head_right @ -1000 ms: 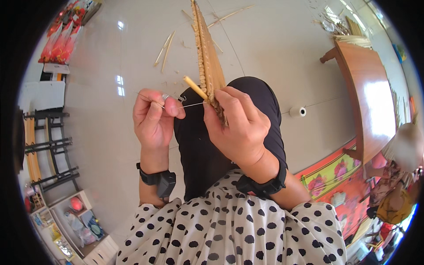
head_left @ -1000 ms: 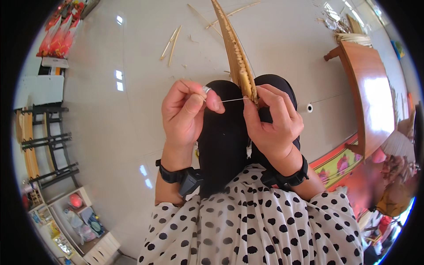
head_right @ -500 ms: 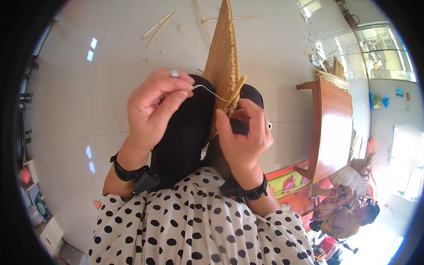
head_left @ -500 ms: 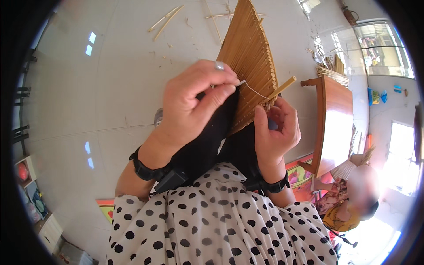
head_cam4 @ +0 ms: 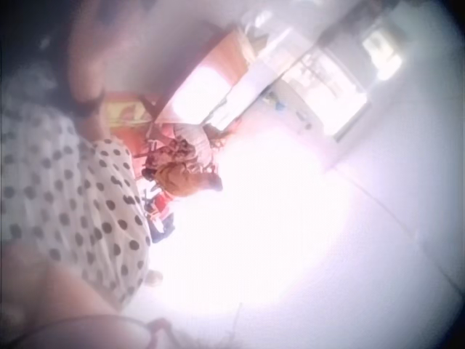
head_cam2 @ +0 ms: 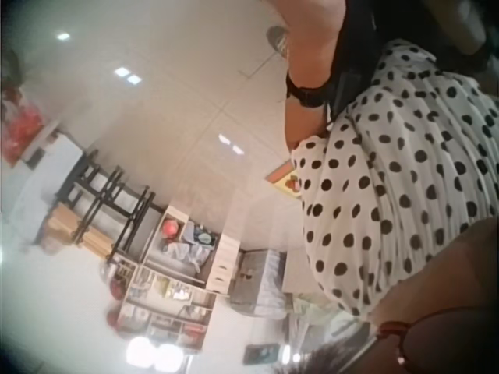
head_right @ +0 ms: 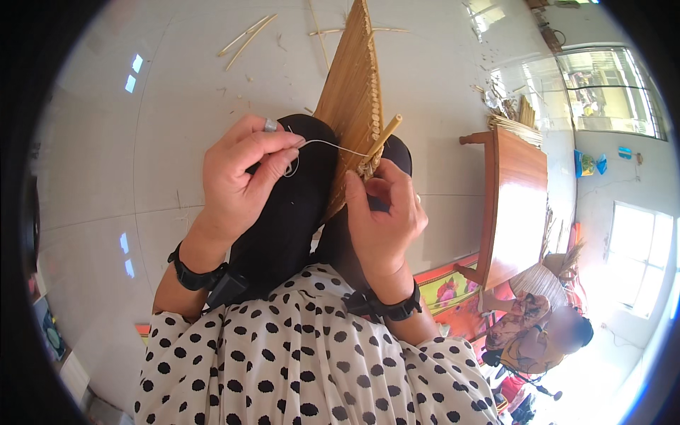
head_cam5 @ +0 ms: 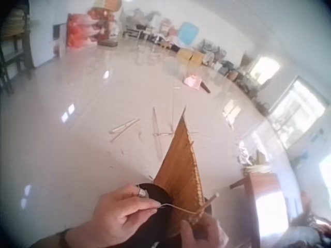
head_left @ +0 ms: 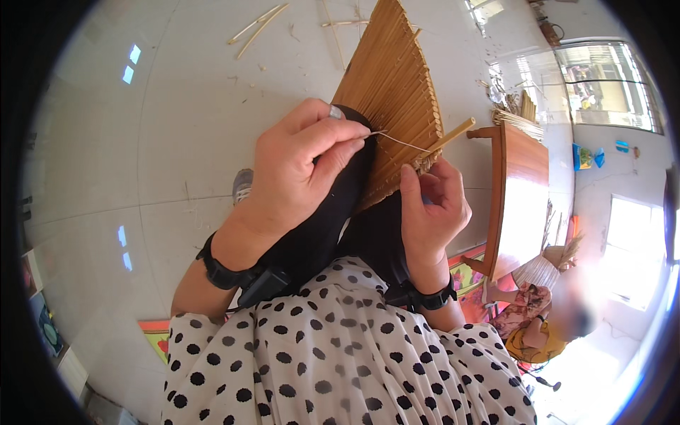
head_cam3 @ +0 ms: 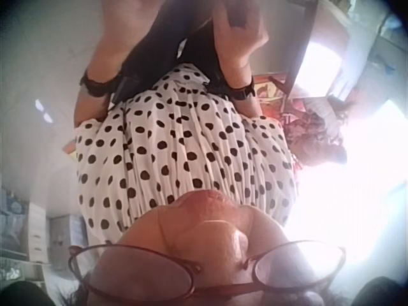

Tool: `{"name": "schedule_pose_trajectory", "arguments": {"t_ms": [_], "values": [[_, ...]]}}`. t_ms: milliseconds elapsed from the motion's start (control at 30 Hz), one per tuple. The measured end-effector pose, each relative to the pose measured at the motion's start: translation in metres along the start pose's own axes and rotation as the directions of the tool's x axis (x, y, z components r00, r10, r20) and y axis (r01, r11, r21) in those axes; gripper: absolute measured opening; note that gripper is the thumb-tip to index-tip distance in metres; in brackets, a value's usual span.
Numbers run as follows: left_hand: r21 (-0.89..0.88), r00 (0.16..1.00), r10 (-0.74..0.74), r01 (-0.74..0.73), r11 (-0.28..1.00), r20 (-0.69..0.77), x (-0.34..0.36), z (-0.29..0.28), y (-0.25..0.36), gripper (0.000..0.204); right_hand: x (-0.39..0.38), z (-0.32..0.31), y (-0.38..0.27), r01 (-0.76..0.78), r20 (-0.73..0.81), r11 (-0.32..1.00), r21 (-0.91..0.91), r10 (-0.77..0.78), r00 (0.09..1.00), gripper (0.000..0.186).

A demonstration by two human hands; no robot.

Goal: The person sits on the floor and weaves a thin bamboo strip into a partially finished bamboo mat using a needle and thread. They pull the strip through the existing weave and secure it by stitching along the edge.

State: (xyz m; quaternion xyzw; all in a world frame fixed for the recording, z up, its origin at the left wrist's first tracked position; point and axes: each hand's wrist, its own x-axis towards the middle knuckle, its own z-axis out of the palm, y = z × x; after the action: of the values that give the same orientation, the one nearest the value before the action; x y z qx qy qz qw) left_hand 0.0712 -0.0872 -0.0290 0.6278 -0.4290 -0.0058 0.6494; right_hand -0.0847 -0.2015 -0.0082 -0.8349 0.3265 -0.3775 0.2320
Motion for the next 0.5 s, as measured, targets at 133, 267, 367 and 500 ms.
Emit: {"name": "schedule_pose_trajectory", "arguments": {"t_ms": [133,267,367,500], "values": [[-0.079,0.999,-0.037,0.036,0.996,-0.004,0.001,0.01,0.001,0.022,0.002,0.0,0.001,-0.012,-0.012,1.0,-0.001,0.012,1.0,0.028],[-0.088,1.0,0.001,-0.002,0.996,-0.012,0.01,0.012,0.004,0.022,0.008,0.0,0.001,-0.041,-0.031,0.999,0.029,0.042,0.999,0.027],[-0.066,0.999,0.051,-0.052,0.996,-0.011,0.018,0.012,0.006,0.017,0.02,-0.004,-0.005,-0.087,-0.033,0.996,0.023,0.088,0.996,0.025],[0.065,0.997,0.024,-0.029,0.997,0.073,0.028,0.005,0.007,0.01,0.037,-0.005,0.001,-0.116,-0.065,0.992,0.047,0.119,0.991,0.023]]}}
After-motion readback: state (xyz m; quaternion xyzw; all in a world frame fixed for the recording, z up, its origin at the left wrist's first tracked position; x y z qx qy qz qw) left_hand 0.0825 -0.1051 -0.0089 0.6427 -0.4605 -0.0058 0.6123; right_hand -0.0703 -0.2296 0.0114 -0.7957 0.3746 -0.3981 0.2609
